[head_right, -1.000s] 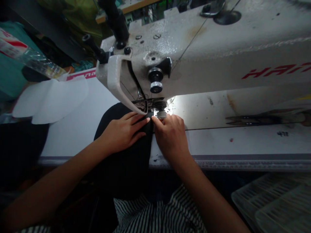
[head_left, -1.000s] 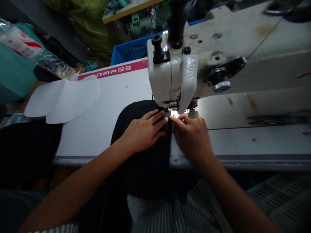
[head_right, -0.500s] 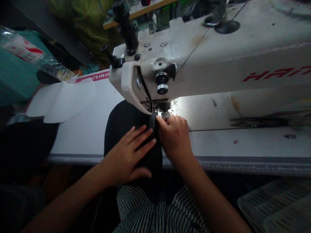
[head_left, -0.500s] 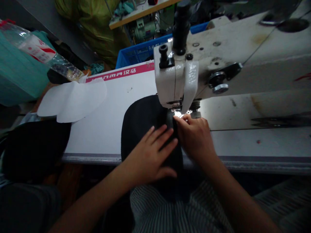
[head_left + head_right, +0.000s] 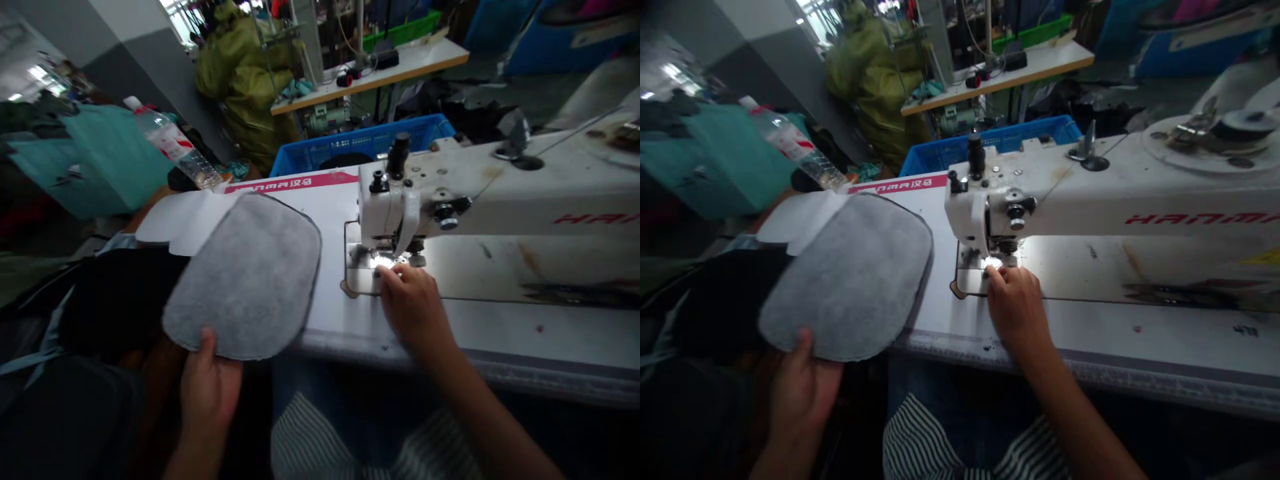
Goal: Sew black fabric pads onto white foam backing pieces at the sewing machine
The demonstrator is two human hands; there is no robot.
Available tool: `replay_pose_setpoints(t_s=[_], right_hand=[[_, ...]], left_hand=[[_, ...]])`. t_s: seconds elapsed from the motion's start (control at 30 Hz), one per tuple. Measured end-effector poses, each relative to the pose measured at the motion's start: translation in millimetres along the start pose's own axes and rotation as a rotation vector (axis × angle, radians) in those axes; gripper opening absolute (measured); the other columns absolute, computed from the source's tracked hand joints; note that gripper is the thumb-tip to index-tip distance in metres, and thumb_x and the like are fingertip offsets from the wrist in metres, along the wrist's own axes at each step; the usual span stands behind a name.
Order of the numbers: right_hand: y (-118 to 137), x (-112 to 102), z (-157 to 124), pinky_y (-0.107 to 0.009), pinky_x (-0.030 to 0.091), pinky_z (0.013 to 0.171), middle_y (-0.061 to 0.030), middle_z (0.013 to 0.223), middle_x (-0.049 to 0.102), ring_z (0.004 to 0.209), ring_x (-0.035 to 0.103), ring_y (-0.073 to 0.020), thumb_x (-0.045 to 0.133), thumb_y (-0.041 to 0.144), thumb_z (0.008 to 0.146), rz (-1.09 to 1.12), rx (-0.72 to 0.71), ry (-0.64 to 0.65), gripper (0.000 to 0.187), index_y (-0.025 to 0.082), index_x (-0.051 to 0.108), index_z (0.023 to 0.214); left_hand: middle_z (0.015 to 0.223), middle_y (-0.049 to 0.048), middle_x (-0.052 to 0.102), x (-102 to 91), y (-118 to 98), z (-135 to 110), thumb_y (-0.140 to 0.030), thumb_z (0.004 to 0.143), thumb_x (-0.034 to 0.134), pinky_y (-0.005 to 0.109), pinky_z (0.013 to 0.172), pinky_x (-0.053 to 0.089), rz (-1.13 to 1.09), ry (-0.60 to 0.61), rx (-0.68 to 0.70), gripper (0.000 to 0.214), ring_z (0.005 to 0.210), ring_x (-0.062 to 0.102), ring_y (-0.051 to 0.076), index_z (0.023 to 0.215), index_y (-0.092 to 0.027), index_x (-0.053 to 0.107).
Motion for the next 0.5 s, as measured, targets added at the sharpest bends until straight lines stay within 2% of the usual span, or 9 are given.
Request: replay_pose_setpoints(t_s=[0.07, 0.13, 0.2, 0.27, 0.3, 0.33, 0.4, 0.47, 0.5], right_hand=[[7, -2, -7, -0.041, 0.043, 0.088, -0.0124, 0.099, 0.066, 0.09, 0.055, -0.0253, 0.048, 0.02, 0.101, 0.006, -0.057, -0.017, 0.031, 0.013, 0.07, 0.121], [15, -3, -16, -0.047, 0.044, 0.096, -0.0149, 0.108, 0.067, 0.098, 0.058, -0.0278, 0.048, 0.02, 0.101, -0.015, -0.12, -0.025, 0.032, 0.013, 0.068, 0.125], [19, -6, -25, -0.05, 0.045, 0.098, -0.0166, 0.112, 0.067, 0.1, 0.059, -0.0299, 0.049, 0.021, 0.1, -0.046, -0.145, -0.059, 0.032, 0.012, 0.067, 0.125], [20, -8, -31, -0.051, 0.047, 0.097, -0.0171, 0.114, 0.067, 0.099, 0.06, -0.0317, 0.051, 0.024, 0.1, -0.058, -0.145, -0.073, 0.03, 0.014, 0.067, 0.123], [19, -8, -32, -0.051, 0.048, 0.096, -0.0167, 0.114, 0.067, 0.099, 0.061, -0.0321, 0.051, 0.026, 0.1, -0.058, -0.142, -0.072, 0.03, 0.015, 0.067, 0.122], [19, -7, -32, -0.051, 0.048, 0.094, -0.0162, 0.114, 0.068, 0.097, 0.062, -0.0323, 0.05, 0.028, 0.1, -0.06, -0.14, -0.072, 0.029, 0.017, 0.067, 0.122], [18, -6, -31, -0.05, 0.049, 0.091, -0.0153, 0.113, 0.069, 0.096, 0.063, -0.0323, 0.048, 0.03, 0.1, -0.061, -0.146, -0.073, 0.029, 0.019, 0.066, 0.121], [18, -4, -30, -0.05, 0.05, 0.088, -0.0151, 0.112, 0.069, 0.095, 0.063, -0.0321, 0.045, 0.031, 0.101, -0.065, -0.177, -0.071, 0.03, 0.019, 0.066, 0.12], [17, -3, -30, -0.05, 0.05, 0.088, -0.0151, 0.111, 0.07, 0.095, 0.064, -0.032, 0.045, 0.031, 0.1, -0.062, -0.193, -0.07, 0.031, 0.019, 0.066, 0.119]], left_hand=[[0.127, 0.0074, 0.075, -0.2, 33, -12, -0.047, 0.092, 0.07, 0.042, 0.097, 0.062, -0.127, -0.002, -0.271, 0.045, 0.117, 0.072, 0.027, 0.132, -0.028, 0.066], [0.112, 0.0088, 0.078, 0.2, 58, -26, -0.049, 0.085, 0.079, 0.037, 0.083, 0.065, -0.157, 0.048, -0.407, 0.042, 0.101, 0.075, 0.026, 0.116, -0.023, 0.072], [0.085, 0.006, 0.075, -4.2, 73, -36, -0.06, 0.081, 0.08, 0.027, 0.061, 0.06, -0.107, 0.112, -0.435, 0.045, 0.072, 0.072, 0.02, 0.095, -0.018, 0.073], [0.058, -0.0007, 0.061, -12.8, 83, -43, -0.074, 0.078, 0.074, 0.019, 0.042, 0.043, 0.0, 0.159, -0.438, 0.058, 0.045, 0.054, 0.01, 0.076, -0.016, 0.065], [0.05, -0.0035, 0.053, -17.0, 86, -44, -0.078, 0.079, 0.071, 0.017, 0.037, 0.033, 0.051, 0.174, -0.44, 0.063, 0.038, 0.044, 0.007, 0.07, -0.016, 0.06], [0.046, -0.0054, 0.047, -20.5, 89, -43, -0.081, 0.08, 0.067, 0.016, 0.035, 0.027, 0.09, 0.182, -0.44, 0.066, 0.034, 0.037, 0.005, 0.067, -0.016, 0.057], [0.045, -0.0065, 0.045, -22.1, 90, -34, -0.081, 0.082, 0.063, 0.016, 0.034, 0.023, 0.126, 0.177, -0.432, 0.066, 0.031, 0.035, 0.004, 0.068, -0.017, 0.054], [0.045, -0.0065, 0.047, -10.9, 86, -15, -0.08, 0.082, 0.063, 0.017, 0.033, 0.025, 0.117, 0.165, -0.403, 0.063, 0.031, 0.038, 0.006, 0.071, -0.019, 0.054], [0.046, -0.0062, 0.048, 1.9, 81, 0, -0.08, 0.082, 0.063, 0.018, 0.033, 0.027, 0.106, 0.176, -0.378, 0.062, 0.031, 0.04, 0.007, 0.072, -0.019, 0.054]])
Point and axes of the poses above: each hand's wrist, its own z-axis towards the middle knuckle, its own x-axis out of the palm, y = z × x, the point moved 9 cm from there along z, towards the middle knuckle
